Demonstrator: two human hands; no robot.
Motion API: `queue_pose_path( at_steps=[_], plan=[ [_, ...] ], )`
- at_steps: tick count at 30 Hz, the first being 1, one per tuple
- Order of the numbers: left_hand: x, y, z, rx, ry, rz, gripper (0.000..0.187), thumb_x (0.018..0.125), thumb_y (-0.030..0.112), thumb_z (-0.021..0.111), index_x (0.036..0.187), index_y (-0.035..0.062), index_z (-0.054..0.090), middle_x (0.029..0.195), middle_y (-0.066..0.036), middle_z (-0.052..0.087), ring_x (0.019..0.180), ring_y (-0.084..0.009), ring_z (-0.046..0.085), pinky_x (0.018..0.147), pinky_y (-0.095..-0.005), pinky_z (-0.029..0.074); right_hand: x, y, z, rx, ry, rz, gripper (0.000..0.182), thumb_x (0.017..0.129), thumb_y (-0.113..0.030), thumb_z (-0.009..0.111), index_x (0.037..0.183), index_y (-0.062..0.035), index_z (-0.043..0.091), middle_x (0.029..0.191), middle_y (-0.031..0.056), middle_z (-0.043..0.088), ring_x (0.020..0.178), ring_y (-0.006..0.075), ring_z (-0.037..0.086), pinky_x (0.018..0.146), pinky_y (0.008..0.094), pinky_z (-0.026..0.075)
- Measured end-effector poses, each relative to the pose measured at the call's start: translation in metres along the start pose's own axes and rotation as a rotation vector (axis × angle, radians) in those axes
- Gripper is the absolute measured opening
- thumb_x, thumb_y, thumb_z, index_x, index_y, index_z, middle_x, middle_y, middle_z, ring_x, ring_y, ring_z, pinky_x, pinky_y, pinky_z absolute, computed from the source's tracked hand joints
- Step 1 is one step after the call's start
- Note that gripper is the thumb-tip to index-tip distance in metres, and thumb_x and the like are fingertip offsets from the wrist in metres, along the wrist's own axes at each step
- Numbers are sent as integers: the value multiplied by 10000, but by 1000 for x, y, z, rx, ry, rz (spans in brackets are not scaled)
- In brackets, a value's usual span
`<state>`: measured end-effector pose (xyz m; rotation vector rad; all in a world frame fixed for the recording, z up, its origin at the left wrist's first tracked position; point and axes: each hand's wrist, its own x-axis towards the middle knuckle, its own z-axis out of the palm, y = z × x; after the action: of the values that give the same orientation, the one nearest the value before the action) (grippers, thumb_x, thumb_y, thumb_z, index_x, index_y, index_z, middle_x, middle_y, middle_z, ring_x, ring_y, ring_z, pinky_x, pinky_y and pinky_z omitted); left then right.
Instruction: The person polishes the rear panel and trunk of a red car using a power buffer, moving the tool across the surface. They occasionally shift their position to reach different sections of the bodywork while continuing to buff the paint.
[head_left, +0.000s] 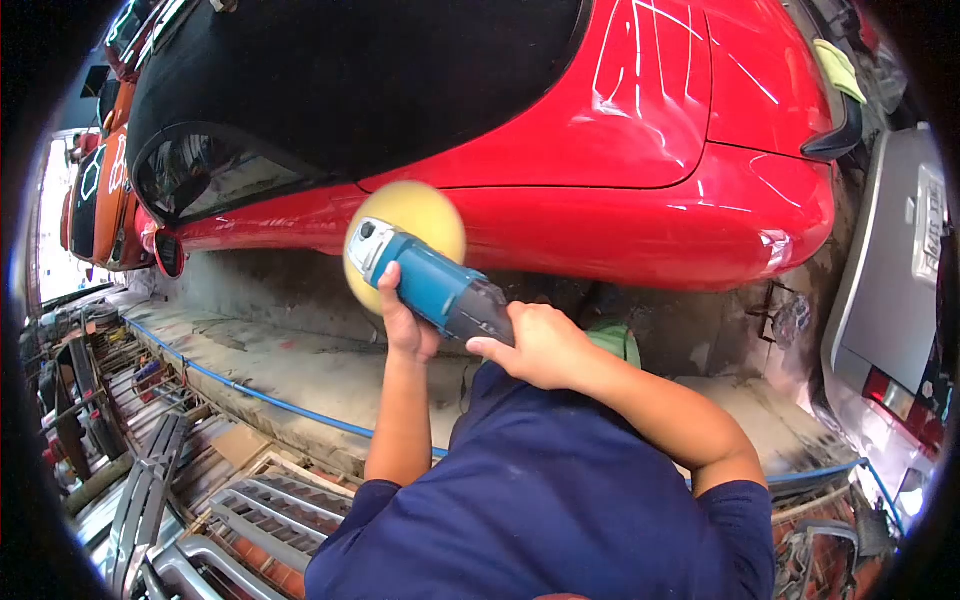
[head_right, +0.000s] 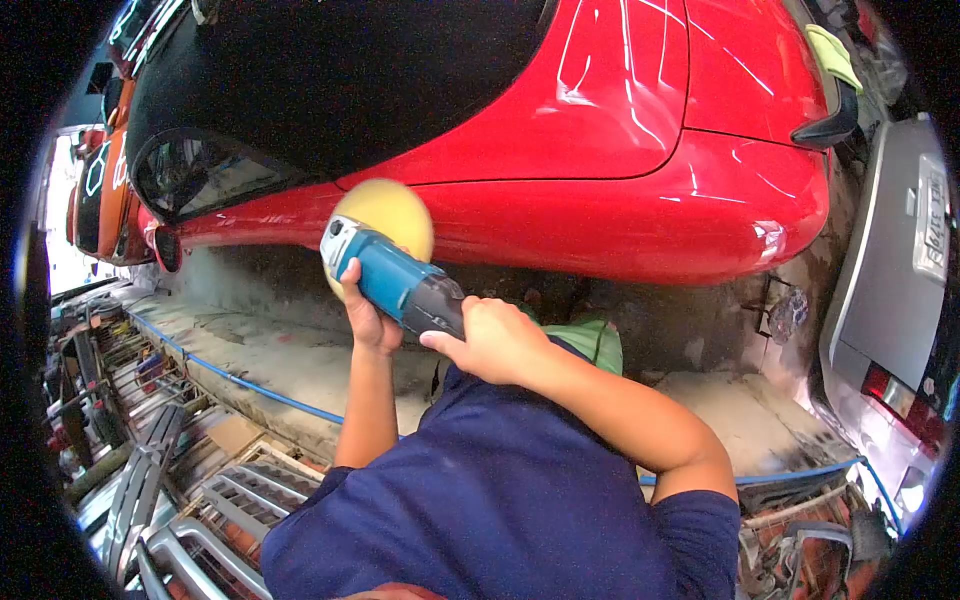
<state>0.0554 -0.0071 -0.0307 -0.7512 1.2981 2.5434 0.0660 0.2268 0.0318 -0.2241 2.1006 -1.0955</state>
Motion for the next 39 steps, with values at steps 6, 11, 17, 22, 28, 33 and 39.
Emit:
queue_pose_path(
  at_steps=[6, 11, 17, 22, 28, 33, 39],
  plan=[
    [-19, -22, 35, -14, -17, -91, 705, 996, 612, 706, 1455, 93, 575, 1315, -123, 695, 1205, -288, 703, 1087, -482, 572, -44, 22, -12, 66, 64, 35, 711, 971, -603, 760, 1139, 86, 720, 1066, 339, 759, 1045, 482, 757, 925, 535, 585],
    [-42, -76, 110, 31, -146, -256, 643, 986, 457, 798, 1429, 43, 584, 1292, -109, 693, 1198, -248, 696, 1075, -453, 577, -138, 53, -41, 133, 250, 213, 605, 942, -497, 831, 1157, 58, 723, 1036, 309, 770, 1014, 473, 769, 905, 507, 590],
    [-40, -137, 184, 155, -447, -248, 751, 963, 467, 853, 1479, 12, 550, 1332, -136, 703, 1200, -253, 709, 1079, -451, 579, -217, 92, -35, 305, 481, 401, 510, 981, -420, 824, 1129, 54, 709, 935, 246, 771, 884, 355, 771, 825, 451, 580],
    [-40, -138, 183, 121, -382, -229, 757, 947, 391, 886, 1479, -8, 524, 1310, -145, 691, 1208, -246, 688, 1076, -437, 573, -214, 99, -32, 272, 488, 370, 533, 972, -434, 837, 1119, 60, 702, 935, 234, 769, 864, 341, 760, 815, 454, 578],
    [-33, -95, 122, 53, -226, -165, 696, 951, 430, 837, 1445, 28, 556, 1269, -129, 696, 1154, -243, 705, 1033, -426, 587, -147, 65, -37, 97, 302, 291, 578, 923, -461, 866, 1077, 68, 689, 1018, 322, 757, 956, 510, 744, 858, 514, 584],
    [-17, -55, 54, 8, 4, -121, 817, 902, 619, 777, 1442, 43, 564, 1272, -161, 707, 1141, -326, 728, 1054, -514, 597, -70, 34, -26, 6, 134, 96, 696, 941, -588, 799, 1137, 73, 705, 1066, 327, 758, 1050, 499, 750, 939, 539, 589],
    [6, 17, -23, -18, 147, 17, 678, 1002, 599, 684, 1395, 52, 602, 1249, -145, 730, 1128, -308, 737, 1028, -481, 607, 35, 1, 16, 100, -77, -84, 790, 957, -689, 723, 1060, 94, 740, 1005, 344, 769, 983, 504, 772, 888, 557, 608]
  ],
)
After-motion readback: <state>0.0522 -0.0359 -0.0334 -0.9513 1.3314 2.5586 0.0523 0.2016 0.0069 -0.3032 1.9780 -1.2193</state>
